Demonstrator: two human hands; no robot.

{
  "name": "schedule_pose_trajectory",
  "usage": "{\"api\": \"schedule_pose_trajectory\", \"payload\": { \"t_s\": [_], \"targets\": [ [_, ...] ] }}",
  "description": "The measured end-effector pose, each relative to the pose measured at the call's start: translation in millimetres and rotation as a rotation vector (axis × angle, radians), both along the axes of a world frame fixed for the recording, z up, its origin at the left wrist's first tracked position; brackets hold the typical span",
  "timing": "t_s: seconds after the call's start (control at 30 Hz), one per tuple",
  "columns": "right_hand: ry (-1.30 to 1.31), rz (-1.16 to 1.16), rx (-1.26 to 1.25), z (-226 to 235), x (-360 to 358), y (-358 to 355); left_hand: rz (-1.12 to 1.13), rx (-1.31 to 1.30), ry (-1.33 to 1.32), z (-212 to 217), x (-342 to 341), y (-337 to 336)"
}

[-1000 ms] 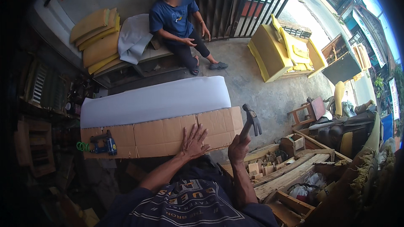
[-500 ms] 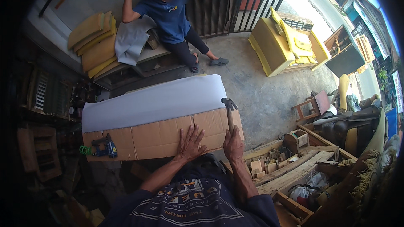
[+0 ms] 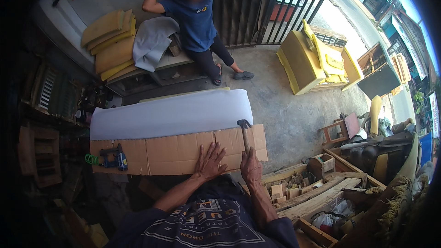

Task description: The person assembles a cushioned furniture piece by attaching a white fabric cover to a foam pad and securing it with cardboard backing. They use a pneumatic staple gun to fasten the fabric and cardboard, then trim excess cardboard with a knife. A woman sits nearby observing the process.

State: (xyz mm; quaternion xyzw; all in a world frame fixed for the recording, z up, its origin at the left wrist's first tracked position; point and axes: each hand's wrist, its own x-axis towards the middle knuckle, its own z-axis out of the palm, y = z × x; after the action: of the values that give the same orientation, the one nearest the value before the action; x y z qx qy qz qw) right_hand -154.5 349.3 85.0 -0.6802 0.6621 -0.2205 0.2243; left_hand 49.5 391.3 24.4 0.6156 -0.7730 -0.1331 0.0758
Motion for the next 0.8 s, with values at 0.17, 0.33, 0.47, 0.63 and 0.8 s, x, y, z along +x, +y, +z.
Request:
{"api": "schedule_pose_trajectory", "payload": {
  "t_s": [0.17, 0.33, 0.47, 0.63, 0.8],
  "targets": [
    [0.133, 0.155, 0.178, 1, 10, 6, -0.022, -0.001, -0.017, 1, 0, 5],
    [-0.038, -0.022, 0.052, 2, 13, 8, -0.012, 0.014, -0.03, 0, -1, 7],
    [0.132, 0.106, 0.076, 2, 12, 8, -0.018, 0.059, -0.057, 1, -1, 3],
    [-0.004, 0.029, -0.003, 0, 11, 6, -0.017, 0.02, -0.01, 5, 0, 4],
    [-0.05, 0.09, 0.012, 0, 13, 4, 0.008, -0.053, -0.042, 7, 0, 7]
  ]
}}
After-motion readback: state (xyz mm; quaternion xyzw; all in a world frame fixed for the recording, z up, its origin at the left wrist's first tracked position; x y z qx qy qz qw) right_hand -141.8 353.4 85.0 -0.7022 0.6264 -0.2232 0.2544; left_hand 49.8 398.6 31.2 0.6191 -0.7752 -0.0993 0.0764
